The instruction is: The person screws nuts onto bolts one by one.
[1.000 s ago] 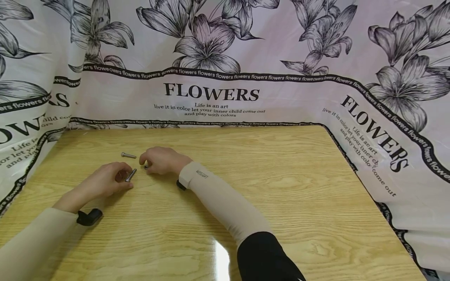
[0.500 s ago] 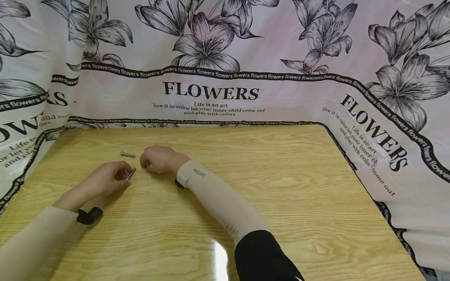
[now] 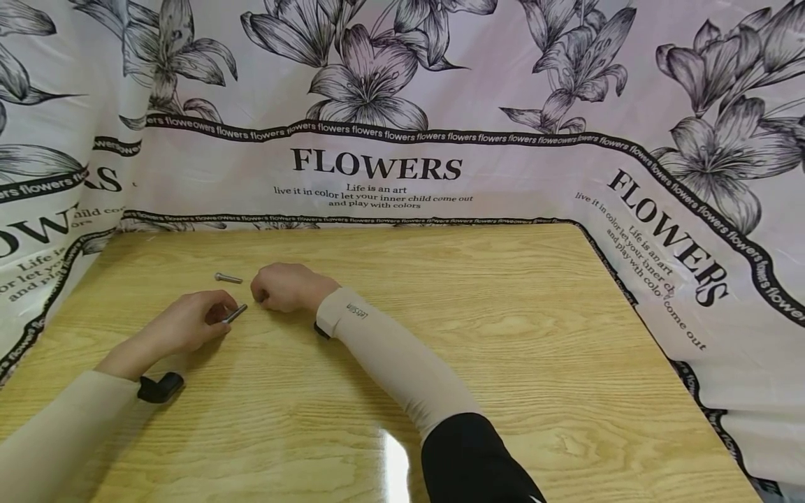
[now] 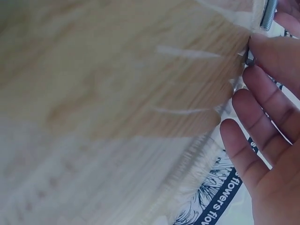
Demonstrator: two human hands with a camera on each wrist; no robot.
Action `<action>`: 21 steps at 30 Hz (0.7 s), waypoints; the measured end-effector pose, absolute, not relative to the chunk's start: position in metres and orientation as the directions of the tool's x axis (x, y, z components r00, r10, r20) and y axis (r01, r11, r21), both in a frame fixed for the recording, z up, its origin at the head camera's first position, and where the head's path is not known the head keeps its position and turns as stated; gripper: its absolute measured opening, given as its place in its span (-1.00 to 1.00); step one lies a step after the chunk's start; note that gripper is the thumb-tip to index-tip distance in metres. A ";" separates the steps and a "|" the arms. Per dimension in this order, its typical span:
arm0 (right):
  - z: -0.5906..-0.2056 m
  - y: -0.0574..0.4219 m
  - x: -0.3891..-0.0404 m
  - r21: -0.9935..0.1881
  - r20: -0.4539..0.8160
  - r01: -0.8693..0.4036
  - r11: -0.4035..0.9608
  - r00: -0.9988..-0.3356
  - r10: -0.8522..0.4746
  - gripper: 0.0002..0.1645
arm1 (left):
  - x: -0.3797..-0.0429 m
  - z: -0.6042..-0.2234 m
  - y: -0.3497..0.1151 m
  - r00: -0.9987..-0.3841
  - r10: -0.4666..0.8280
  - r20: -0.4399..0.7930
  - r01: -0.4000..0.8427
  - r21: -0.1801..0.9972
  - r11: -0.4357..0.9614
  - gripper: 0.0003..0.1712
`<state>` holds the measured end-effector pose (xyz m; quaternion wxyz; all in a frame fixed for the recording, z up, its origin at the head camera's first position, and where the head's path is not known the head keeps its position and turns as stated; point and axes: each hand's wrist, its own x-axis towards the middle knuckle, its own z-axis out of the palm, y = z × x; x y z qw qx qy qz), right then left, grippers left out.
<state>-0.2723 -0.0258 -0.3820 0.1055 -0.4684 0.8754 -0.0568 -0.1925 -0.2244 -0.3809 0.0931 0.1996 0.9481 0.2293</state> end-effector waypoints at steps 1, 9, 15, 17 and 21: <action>-0.382 -0.026 -0.272 -0.200 -0.135 -0.806 0.558 -0.541 -0.830 -0.84 | -0.192 -0.381 -0.225 -0.905 0.418 -0.084 0.334 0.470 0.817 -0.72; -0.381 -0.025 -0.272 -0.194 -0.135 -0.798 0.571 -0.555 -0.821 -0.92 | -0.192 -0.382 -0.226 -0.914 0.397 -0.084 0.321 0.448 0.834 -0.79; -0.381 -0.026 -0.271 -0.180 -0.128 -0.787 0.591 -0.577 -0.807 -0.78 | -0.194 -0.384 -0.224 -0.911 0.403 -0.088 0.329 0.434 0.839 -0.85; -0.381 -0.025 -0.270 -0.178 -0.130 -0.781 0.599 -0.585 -0.801 -0.77 | -0.194 -0.384 -0.224 -0.910 0.407 -0.083 0.335 0.433 0.837 -0.85; -0.379 -0.021 -0.270 -0.183 -0.127 -0.775 0.604 -0.591 -0.797 -0.84 | -0.193 -0.385 -0.225 -0.909 0.410 -0.077 0.340 0.434 0.834 -0.90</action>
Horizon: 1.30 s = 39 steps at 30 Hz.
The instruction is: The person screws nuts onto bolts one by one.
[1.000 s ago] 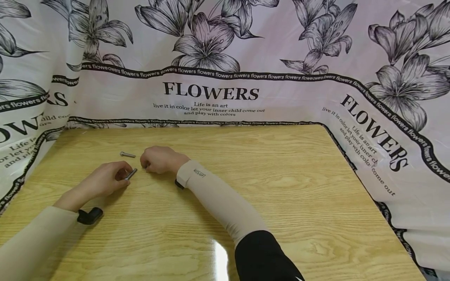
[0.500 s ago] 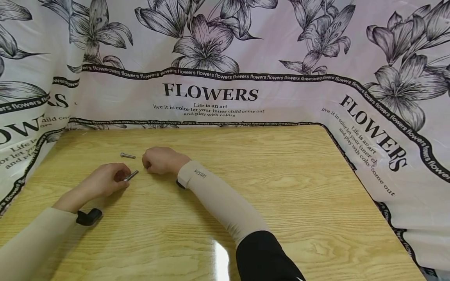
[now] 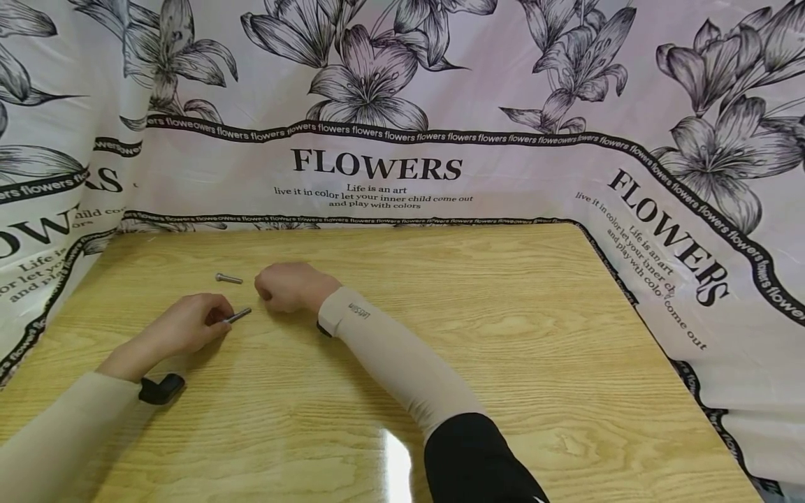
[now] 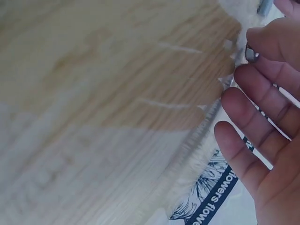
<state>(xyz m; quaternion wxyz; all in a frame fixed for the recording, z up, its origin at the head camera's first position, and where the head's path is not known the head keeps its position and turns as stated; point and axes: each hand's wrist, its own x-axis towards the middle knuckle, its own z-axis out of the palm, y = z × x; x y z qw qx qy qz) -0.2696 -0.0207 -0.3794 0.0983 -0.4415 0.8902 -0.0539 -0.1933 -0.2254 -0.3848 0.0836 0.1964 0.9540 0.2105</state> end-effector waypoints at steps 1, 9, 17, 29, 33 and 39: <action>-0.379 -0.019 -0.270 -0.186 -0.127 -0.776 0.603 -0.590 -0.798 -0.87 | -0.193 -0.385 -0.226 -0.910 0.409 -0.076 0.339 0.434 0.835 -0.92; -0.374 -0.010 -0.271 -0.267 -0.113 -0.762 0.590 -0.583 -0.804 -0.95 | -0.193 -0.383 -0.223 -0.914 0.406 -0.018 0.357 0.440 0.824 -0.94; -0.372 -0.001 -0.269 -0.314 -0.069 -0.760 0.570 -0.580 -0.812 -0.96 | -0.193 -0.382 -0.218 -0.912 0.409 0.033 0.378 0.455 0.806 -0.90; -0.367 0.017 -0.258 -0.338 0.002 -0.756 0.560 -0.596 -0.803 -0.96 | -0.191 -0.381 -0.206 -0.914 0.399 0.071 0.382 0.483 0.788 -0.84; -0.368 0.024 -0.257 -0.337 0.028 -0.758 0.559 -0.601 -0.799 -0.96 | -0.192 -0.381 -0.202 -0.911 0.404 0.086 0.390 0.495 0.776 -0.85; -0.371 0.038 -0.255 -0.356 0.045 -0.736 0.575 -0.628 -0.777 -0.95 | -0.191 -0.380 -0.194 -0.904 0.414 0.109 0.410 0.497 0.765 -0.86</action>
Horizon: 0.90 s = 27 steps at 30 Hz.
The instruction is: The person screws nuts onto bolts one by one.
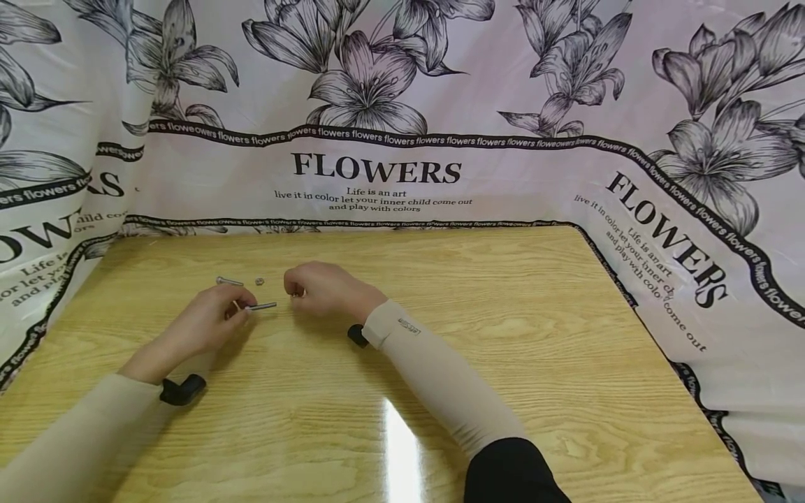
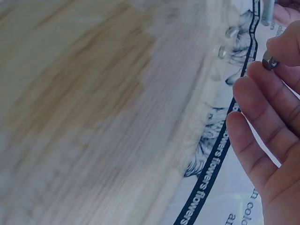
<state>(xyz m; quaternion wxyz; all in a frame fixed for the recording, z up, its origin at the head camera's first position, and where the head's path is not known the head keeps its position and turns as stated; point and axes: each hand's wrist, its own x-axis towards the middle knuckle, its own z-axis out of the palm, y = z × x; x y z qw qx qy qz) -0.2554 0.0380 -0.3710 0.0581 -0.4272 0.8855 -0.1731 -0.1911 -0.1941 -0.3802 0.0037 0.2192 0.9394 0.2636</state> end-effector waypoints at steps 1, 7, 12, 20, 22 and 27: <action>-0.372 0.040 -0.255 -0.360 0.045 -0.733 0.578 -0.632 -0.774 -0.95 | -0.191 -0.380 -0.193 -0.904 0.414 0.111 0.411 0.496 0.765 -0.86; -0.372 0.055 -0.252 -0.400 0.058 -0.704 0.587 -0.658 -0.750 -0.91 | -0.192 -0.378 -0.182 -0.896 0.422 0.135 0.430 0.503 0.750 -0.88; -0.374 0.067 -0.250 -0.421 0.078 -0.690 0.589 -0.674 -0.734 -0.90 | -0.192 -0.378 -0.173 -0.895 0.423 0.141 0.431 0.522 0.736 -0.88; -0.371 0.087 -0.245 -0.451 0.140 -0.679 0.579 -0.694 -0.706 -0.88 | -0.191 -0.377 -0.156 -0.892 0.419 0.171 0.437 0.563 0.702 -0.89; -0.369 0.090 -0.243 -0.457 0.156 -0.681 0.572 -0.695 -0.702 -0.88 | -0.191 -0.378 -0.152 -0.888 0.420 0.189 0.448 0.565 0.693 -0.89; -0.365 0.100 -0.239 -0.454 0.201 -0.687 0.567 -0.699 -0.686 -0.89 | -0.191 -0.378 -0.143 -0.871 0.424 0.248 0.485 0.570 0.663 -0.89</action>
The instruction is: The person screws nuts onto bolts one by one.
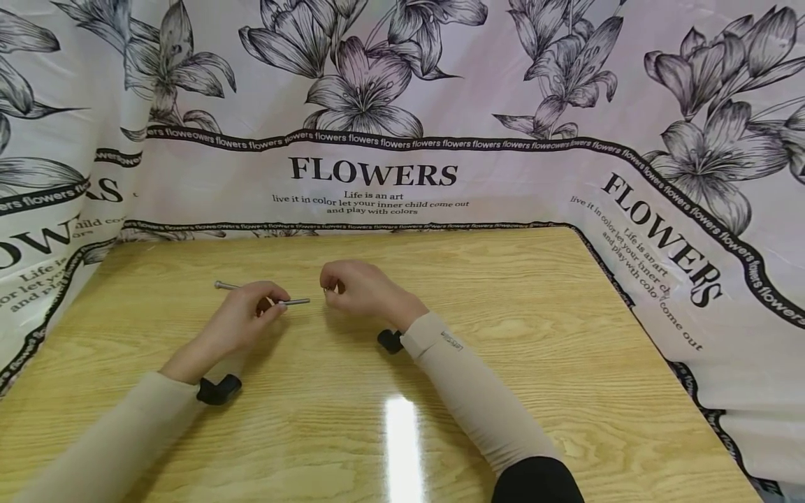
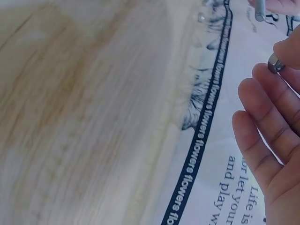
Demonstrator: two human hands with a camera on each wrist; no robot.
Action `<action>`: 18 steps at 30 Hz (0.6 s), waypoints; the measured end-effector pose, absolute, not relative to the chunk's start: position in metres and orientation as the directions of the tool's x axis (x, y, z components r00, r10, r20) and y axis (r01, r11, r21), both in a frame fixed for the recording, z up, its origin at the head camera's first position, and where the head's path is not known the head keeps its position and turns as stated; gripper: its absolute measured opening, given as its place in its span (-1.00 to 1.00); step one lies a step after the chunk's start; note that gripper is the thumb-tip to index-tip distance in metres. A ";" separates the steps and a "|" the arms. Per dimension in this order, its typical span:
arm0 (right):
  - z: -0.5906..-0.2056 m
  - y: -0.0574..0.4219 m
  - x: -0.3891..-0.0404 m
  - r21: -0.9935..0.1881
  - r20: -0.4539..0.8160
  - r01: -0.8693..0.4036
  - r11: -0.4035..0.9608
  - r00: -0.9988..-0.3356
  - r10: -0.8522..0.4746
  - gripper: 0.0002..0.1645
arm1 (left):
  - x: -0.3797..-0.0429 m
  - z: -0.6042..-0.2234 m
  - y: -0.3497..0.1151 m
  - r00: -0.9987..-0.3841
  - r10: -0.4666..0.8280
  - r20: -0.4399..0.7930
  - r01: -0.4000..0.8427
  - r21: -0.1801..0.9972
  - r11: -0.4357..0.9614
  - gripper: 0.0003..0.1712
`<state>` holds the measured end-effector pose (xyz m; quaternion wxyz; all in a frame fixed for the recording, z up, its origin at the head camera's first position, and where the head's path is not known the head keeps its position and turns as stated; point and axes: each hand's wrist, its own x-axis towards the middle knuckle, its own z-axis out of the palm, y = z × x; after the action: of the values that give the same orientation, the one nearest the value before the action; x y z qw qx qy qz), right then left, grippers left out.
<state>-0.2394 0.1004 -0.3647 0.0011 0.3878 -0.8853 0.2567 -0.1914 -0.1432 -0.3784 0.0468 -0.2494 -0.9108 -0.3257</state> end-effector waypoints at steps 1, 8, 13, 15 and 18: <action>-0.364 0.102 -0.239 -0.458 0.213 -0.687 0.565 -0.701 -0.680 -0.90 | -0.192 -0.379 -0.142 -0.868 0.422 0.261 0.491 0.571 0.658 -0.89; -0.362 0.117 -0.234 -0.527 0.279 -0.670 0.523 -0.718 -0.638 -0.90 | -0.193 -0.380 -0.130 -0.842 0.416 0.343 0.539 0.576 0.615 -0.91; -0.364 0.124 -0.231 -0.572 0.323 -0.670 0.473 -0.714 -0.621 -0.91 | -0.191 -0.378 -0.121 -0.842 0.408 0.353 0.538 0.605 0.587 -0.91; -0.366 0.127 -0.230 -0.582 0.338 -0.668 0.463 -0.717 -0.610 -0.90 | -0.191 -0.377 -0.117 -0.841 0.407 0.357 0.539 0.614 0.576 -0.91; -0.368 0.130 -0.229 -0.597 0.353 -0.661 0.454 -0.725 -0.591 -0.89 | -0.191 -0.377 -0.113 -0.841 0.400 0.365 0.539 0.627 0.562 -0.91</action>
<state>-0.2291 0.1299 -0.3681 0.0469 0.3677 -0.8514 0.3710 -0.1910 -0.1129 -0.3774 0.0907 -0.2669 -0.8792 -0.3841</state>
